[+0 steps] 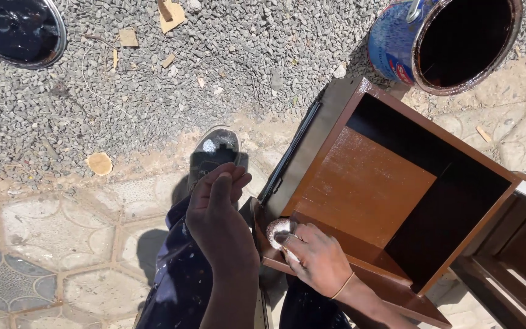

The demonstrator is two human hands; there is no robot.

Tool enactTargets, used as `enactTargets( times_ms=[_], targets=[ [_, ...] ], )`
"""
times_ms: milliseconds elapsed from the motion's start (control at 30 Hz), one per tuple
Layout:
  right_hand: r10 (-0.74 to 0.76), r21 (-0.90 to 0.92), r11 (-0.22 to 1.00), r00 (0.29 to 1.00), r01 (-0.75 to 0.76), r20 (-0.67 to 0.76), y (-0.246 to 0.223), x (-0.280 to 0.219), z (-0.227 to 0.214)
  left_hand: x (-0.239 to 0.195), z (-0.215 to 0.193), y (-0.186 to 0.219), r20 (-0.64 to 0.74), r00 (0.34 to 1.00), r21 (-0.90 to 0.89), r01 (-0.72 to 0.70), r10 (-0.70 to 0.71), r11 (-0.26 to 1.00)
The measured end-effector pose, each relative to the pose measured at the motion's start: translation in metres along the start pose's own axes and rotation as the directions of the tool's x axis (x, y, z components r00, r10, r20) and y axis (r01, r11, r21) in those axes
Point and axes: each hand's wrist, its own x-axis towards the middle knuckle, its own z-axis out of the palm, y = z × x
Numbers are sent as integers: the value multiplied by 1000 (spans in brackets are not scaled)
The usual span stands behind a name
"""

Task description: Applying a brown finish or stain to the interior and exterior of a wooden drawer using a sponge.

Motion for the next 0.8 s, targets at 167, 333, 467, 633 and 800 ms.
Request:
enactTargets(
  times_ms=[167,333,467,633,800],
  targets=[
    [-236,-280,926,967,254,97,-4,22,6,0,1,4,10,1000,65,27,-28,998],
    [-59,-396,916,998,65,27,56,84,-60,-3,3,13,18,997,56,67,-69,996],
    [42,-492,863,986,-116,-159,115,169,-152,-2,2,8,47,997,120,51,-56,991],
    [138,-363,913,978,-186,-155,108,213,-212,-1,0,5,39,997,90,65,-69,994],
    [314,-204,924,946,-324,-80,64,168,-141,-1,-4,9,20,998,74,58,-60,996]
  ],
)
